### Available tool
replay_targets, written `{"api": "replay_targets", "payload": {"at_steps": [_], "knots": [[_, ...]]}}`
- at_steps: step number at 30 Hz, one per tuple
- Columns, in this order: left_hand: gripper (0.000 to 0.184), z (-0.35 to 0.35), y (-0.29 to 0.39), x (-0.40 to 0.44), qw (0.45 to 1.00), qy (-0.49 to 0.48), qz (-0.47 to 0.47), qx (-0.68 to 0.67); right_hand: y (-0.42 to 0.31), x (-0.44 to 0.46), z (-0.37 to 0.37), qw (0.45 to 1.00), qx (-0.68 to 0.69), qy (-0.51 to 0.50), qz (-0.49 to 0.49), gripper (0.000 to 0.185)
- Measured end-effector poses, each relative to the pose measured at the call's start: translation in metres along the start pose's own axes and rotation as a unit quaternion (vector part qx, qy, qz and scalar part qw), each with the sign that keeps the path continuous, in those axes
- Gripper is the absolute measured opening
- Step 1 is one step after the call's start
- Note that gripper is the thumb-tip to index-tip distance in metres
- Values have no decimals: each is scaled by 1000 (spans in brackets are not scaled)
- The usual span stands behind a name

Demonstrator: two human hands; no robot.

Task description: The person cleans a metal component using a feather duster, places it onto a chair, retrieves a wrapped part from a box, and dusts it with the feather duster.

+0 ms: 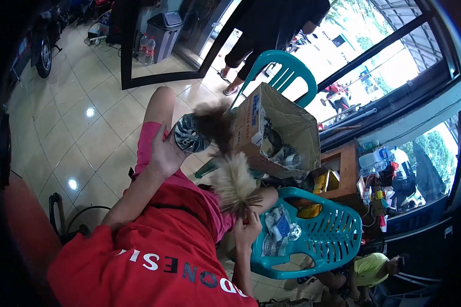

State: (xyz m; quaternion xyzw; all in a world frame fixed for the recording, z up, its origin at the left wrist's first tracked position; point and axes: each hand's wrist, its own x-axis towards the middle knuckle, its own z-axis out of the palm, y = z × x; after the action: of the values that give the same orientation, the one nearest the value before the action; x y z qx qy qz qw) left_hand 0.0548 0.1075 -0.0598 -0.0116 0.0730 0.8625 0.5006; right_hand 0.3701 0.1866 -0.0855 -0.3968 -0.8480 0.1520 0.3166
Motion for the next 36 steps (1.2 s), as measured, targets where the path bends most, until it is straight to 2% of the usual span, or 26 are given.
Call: {"api": "replay_targets", "payload": {"at_steps": [2,4,6,8,10,11,12,14,16,18,19,23,25,28,30,32,34,36], "knots": [[66,-1,-2,-1,1000,2,7,1,6,1,4,996,73,56,17,19],[66,-1,-1,0,1000,18,2,7,2,0,0,997,58,37,23,18],[65,-8,1,-1,999,-36,0,23,-3,-3,-4,999,38,-12,-30,13],[64,-10,1,5,998,-65,-7,23,-9,1,0,998,15,3,-57,13],[64,-1,-1,0,1000,10,-7,7,-4,3,7,998,55,19,8,14],[65,-8,-1,1,1000,-19,7,14,-2,5,11,995,71,63,-16,13],[65,-8,0,0,1000,-17,6,16,-3,4,9,995,71,62,-14,13],[65,-6,0,1,1000,2,0,3,-6,6,-1,997,60,4,-38,13],[65,-2,0,0,1000,6,-6,10,-6,2,-2,998,42,-1,-43,15],[64,4,0,-2,1000,13,-8,1,2,0,3,1000,4,-6,31,15],[64,2,-1,-2,1000,15,-5,-1,7,2,7,998,51,28,-6,16],[62,-4,0,-2,1000,10,4,22,3,2,-2,998,51,8,-33,17],[60,-9,4,-1,999,-31,-15,18,-10,0,-7,999,27,6,-33,16],[60,-4,0,1,1000,-8,0,26,1,1,2,1000,5,-9,-3,14],[61,-4,-1,0,1000,21,4,13,9,4,9,997,58,55,-15,16],[62,-2,1,-1,999,35,-2,9,9,2,4,997,62,53,-17,16],[62,-2,0,0,999,37,-8,15,-10,2,-13,999,-13,-45,-6,15],[63,-3,0,3,1000,11,-8,10,-8,3,-6,999,-23,-26,-26,15]]}}
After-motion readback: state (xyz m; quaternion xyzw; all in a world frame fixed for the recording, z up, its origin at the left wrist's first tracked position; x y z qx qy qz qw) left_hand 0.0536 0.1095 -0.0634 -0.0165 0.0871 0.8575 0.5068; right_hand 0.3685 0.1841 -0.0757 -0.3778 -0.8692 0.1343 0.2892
